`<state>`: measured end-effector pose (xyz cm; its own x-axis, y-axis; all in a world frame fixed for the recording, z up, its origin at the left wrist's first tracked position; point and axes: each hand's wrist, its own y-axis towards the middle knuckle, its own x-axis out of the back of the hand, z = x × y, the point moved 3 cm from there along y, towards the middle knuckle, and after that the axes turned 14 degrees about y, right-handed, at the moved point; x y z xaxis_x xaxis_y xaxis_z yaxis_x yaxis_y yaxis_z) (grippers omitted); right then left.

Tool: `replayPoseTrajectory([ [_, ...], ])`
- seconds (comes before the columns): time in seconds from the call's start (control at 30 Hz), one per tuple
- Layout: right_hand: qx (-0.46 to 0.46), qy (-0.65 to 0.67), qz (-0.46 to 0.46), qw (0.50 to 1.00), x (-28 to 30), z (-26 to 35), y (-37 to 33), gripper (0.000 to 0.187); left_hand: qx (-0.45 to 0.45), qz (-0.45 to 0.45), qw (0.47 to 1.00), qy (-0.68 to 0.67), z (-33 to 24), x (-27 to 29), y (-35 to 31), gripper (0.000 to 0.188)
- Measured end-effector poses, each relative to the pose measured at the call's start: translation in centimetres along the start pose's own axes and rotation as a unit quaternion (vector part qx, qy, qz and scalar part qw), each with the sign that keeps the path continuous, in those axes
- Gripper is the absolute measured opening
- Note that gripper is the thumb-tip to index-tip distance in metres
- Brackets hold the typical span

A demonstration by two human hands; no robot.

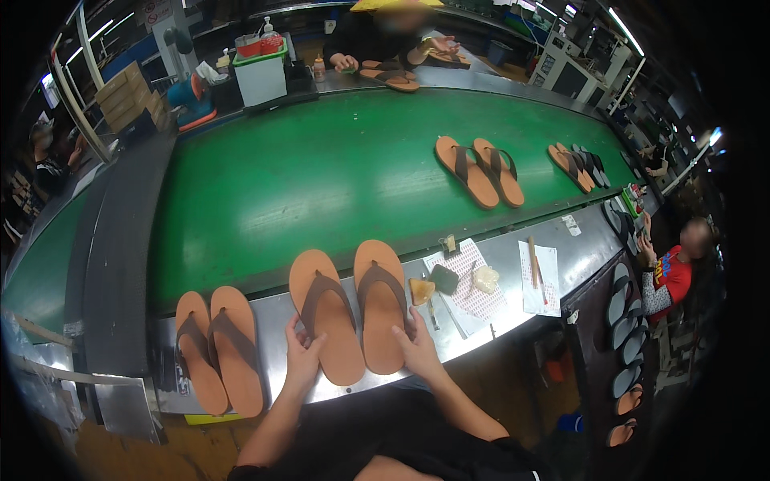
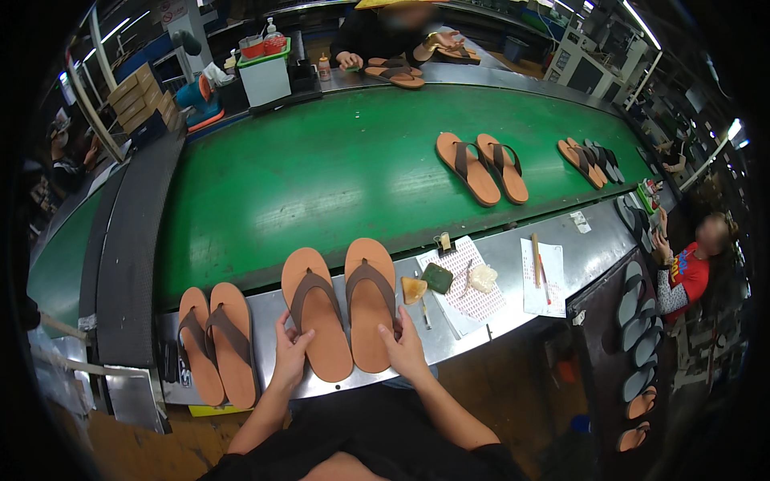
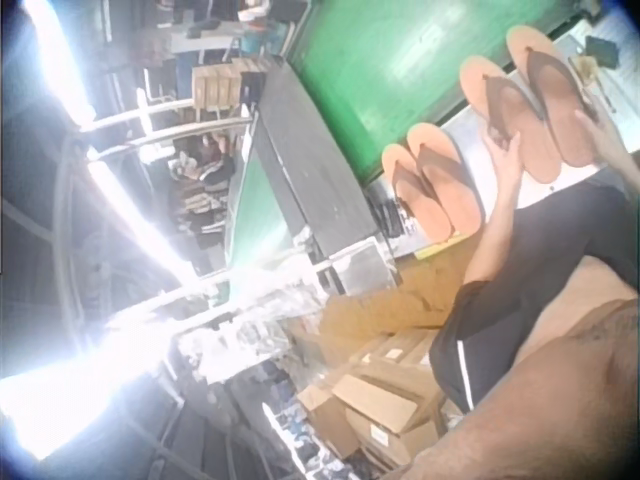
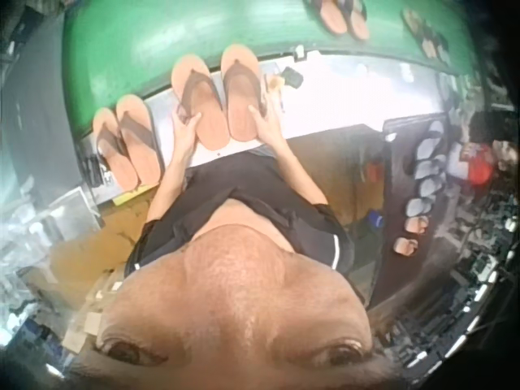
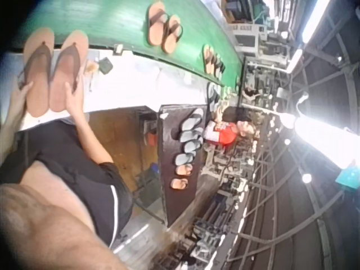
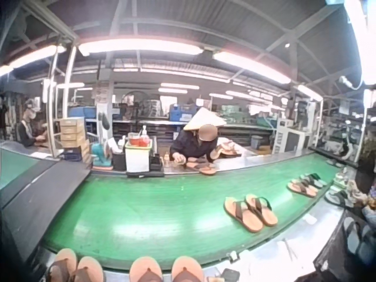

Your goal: The person picks up pairs of flip-flops from a green conveyor belt, wipes the soles with a small green sponge, and places them back on the belt. The person repeats this process for multiple pairs, handling them one at a time.

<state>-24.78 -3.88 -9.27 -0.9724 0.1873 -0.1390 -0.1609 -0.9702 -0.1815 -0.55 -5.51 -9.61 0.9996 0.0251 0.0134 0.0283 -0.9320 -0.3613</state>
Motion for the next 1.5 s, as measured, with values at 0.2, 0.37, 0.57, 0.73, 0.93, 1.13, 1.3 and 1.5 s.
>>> replayPoseTrajectory([
  [0.2,-0.132,0.195,0.048,0.971,-0.7,2.2,2.1,0.075,-0.034,0.062,0.994,-0.088,-3.1,0.3,-0.2,0.074],
  [0.37,-0.119,0.258,0.069,0.956,-1.6,4.4,3.7,0.085,-0.077,0.112,0.984,-0.119,-6.2,-0.6,-0.8,0.066],
  [0.57,-0.111,0.332,0.141,0.926,-2.1,8.0,2.2,0.054,-0.105,0.111,0.973,-0.171,-8.4,-0.6,-2.7,0.070],
  [0.73,-0.124,0.323,0.141,0.928,-2.9,9.4,1.6,0.059,-0.114,0.122,0.965,-0.200,-9.6,-0.3,-3.5,0.081],
  [0.93,-0.031,0.278,0.174,0.944,-2.8,9.3,1.6,0.074,-0.116,0.076,0.980,-0.140,-9.1,0.3,-3.6,0.092],
  [1.13,0.000,0.251,0.194,0.948,-2.4,9.3,1.5,0.079,-0.171,0.099,0.973,-0.119,-9.5,0.7,-3.9,0.094],
  [1.3,0.032,0.231,0.198,0.952,-2.2,9.2,1.4,0.082,-0.191,0.101,0.970,-0.108,-9.9,0.7,-4.1,0.096],
  [1.5,0.025,0.242,0.188,0.952,-1.8,9.2,0.7,0.083,-0.209,0.100,0.967,-0.102,-10.0,0.7,-4.5,0.097],
])
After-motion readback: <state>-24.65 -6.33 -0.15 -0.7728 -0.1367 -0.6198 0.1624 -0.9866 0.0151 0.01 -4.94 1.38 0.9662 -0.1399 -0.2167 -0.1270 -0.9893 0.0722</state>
